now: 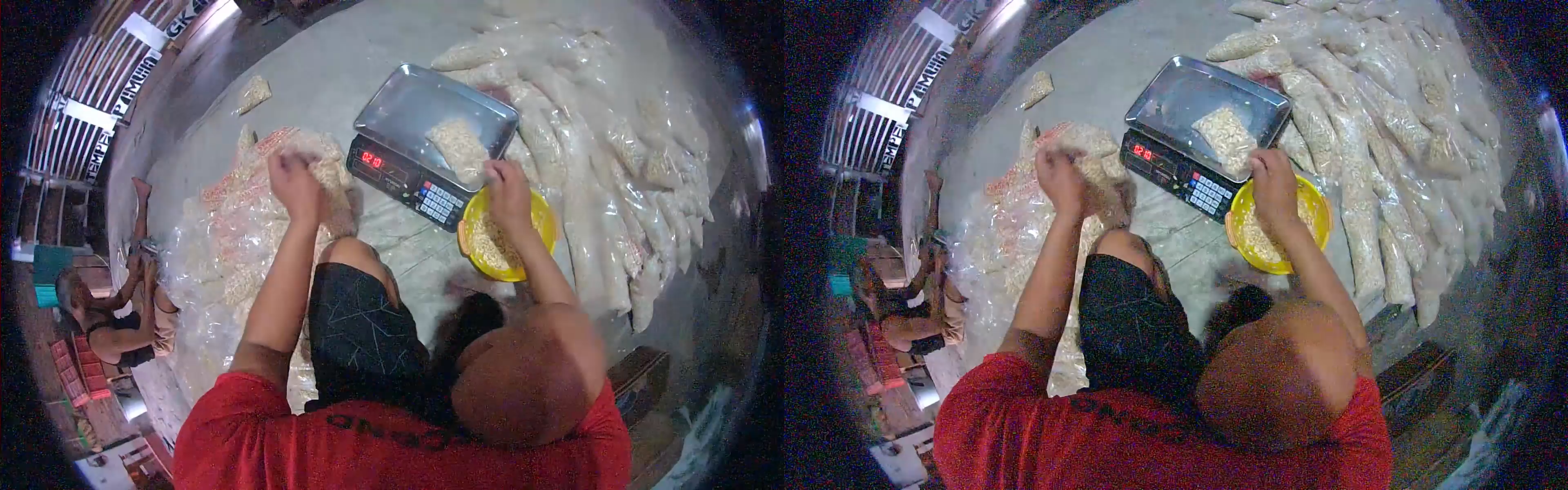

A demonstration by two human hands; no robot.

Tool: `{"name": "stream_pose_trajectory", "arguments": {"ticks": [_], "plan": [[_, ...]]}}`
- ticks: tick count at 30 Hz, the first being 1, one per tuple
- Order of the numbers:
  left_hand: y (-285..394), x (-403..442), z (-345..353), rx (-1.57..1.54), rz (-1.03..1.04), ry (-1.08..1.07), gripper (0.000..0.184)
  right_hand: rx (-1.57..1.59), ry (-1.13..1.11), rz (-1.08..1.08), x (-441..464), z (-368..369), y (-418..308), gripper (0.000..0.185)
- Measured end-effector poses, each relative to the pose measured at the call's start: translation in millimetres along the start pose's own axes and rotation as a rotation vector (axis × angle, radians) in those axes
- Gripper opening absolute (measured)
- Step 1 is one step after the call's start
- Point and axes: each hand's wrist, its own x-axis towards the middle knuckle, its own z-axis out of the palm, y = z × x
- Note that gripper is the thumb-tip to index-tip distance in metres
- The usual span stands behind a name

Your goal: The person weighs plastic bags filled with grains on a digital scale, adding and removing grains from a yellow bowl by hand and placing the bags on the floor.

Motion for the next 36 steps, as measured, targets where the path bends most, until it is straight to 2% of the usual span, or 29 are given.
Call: {"name": "stream_pose_trajectory", "arguments": {"ticks": [1, 3, 4, 6, 7, 9, 12, 13, 14, 15, 17, 18, 20, 21, 23, 24, 26, 27, 29, 30, 32, 33, 34, 35, 36], "plan": [[-7.5, 0.0, -10.3, 0.079, -0.074, 0.093, 0.018, 0.005, 0.009, 0.004, -11.2, -3.2, -10.1, 0.023], [-78.4, 5.6, -23.3, -0.141, -0.073, 0.270, 0.016, -0.015, 0.189, 0.078, -26.4, -23.2, -38.5, 0.027], [-92.9, 4.1, -28.1, -0.156, -0.175, 0.340, 0.019, 0.040, 0.190, 0.056, -34.8, -33.9, -48.3, 0.031], [-101.7, -3.9, -40.5, -0.135, -0.421, 0.416, 0.025, 0.024, 0.186, -0.019, -53.7, -54.9, -62.7, 0.030], [-106.8, -6.5, -45.8, -0.128, -0.490, 0.442, 0.029, 0.026, 0.163, -0.096, -62.3, -61.9, -66.2, 0.028], [-108.9, -10.0, -54.7, -0.088, -0.553, 0.487, 0.037, -0.024, 0.172, -0.113, -72.5, -62.8, -57.6, 0.028], [-98.7, -13.2, -56.7, 0.048, -0.563, 0.542, 0.049, -0.100, 0.086, -0.085, -89.6, -49.9, -14.1, 0.028], [-88.3, -16.2, -50.1, 0.116, -0.526, 0.544, 0.053, -0.212, -0.113, 0.031, -97.5, -46.5, 6.1, 0.030], [-76.8, -20.8, -39.3, 0.180, -0.476, 0.511, 0.057, -0.320, -0.315, 0.153, -103.8, -43.4, 15.0, 0.032], [-63.6, -27.9, -26.4, 0.201, -0.418, 0.436, 0.061, -0.316, -0.317, 0.158, -105.7, -47.2, 6.7, 0.032], [-40.9, -52.2, 12.9, 0.108, -0.273, 0.076, 0.053, -0.194, -0.166, 0.027, -100.5, -64.2, -23.3, 0.030], [-29.1, -64.5, 32.4, 0.041, -0.208, -0.100, 0.049, -0.201, -0.174, 0.025, -98.8, -64.8, -26.6, 0.030], [4.7, -99.8, 83.2, -0.353, -0.196, -0.667, 0.038, -0.130, -0.255, 0.240, -91.7, -69.5, -29.4, 0.031], [41.1, -110.7, 99.2, -0.264, -0.304, -0.947, 0.033, -0.145, -0.260, 0.241, -89.4, -72.8, -30.8, 0.031], [77.1, -145.4, 124.5, -0.113, -0.176, -1.099, 0.026, -0.279, -0.359, 0.332, -87.4, -76.9, -29.7, 0.032], [68.1, -152.7, 132.9, -0.121, -0.186, -1.106, 0.026, -0.289, -0.364, 0.342, -89.4, -76.5, -21.7, 0.032], [50.4, -164.2, 145.5, 0.072, 0.944, -0.976, 0.044, -0.338, -0.400, 0.231, -94.9, -75.2, -7.8, 0.034], [42.5, -173.8, 148.8, 0.064, 0.928, -0.986, 0.044, -0.344, -0.412, 0.245, -98.1, -75.6, -2.1, 0.034], [46.4, -180.8, 145.4, 0.220, 0.801, -0.756, 0.063, -0.380, -0.473, 0.226, -91.4, -80.0, -12.2, 0.033], [43.3, -177.3, 146.4, 0.352, 0.810, -0.764, 0.078, -0.378, -0.483, 0.231, -86.1, -83.4, -18.8, 0.033], [27.0, -163.4, 151.3, 0.419, 0.825, -0.774, 0.082, -0.233, -0.261, 0.226, -82.8, -89.7, -29.0, 0.033], [17.2, -159.2, 154.1, 0.472, 0.846, -0.789, 0.086, -0.242, -0.262, 0.260, -85.6, -89.6, -26.1, 0.033], [20.6, -144.9, 159.4, 0.653, 0.686, -1.019, 0.089, -0.253, -0.242, 0.195, -88.6, -95.7, -20.2, 0.033], [4.9, -147.2, 156.4, 0.608, 0.748, -0.984, 0.091, -0.298, -0.208, 0.166, -102.8, -116.5, -14.4, 0.033], [-11.4, -149.8, 155.3, 0.565, 0.810, -0.946, 0.093, -0.323, -0.245, 0.256, -120.2, -134.6, -14.8, 0.032]]}}
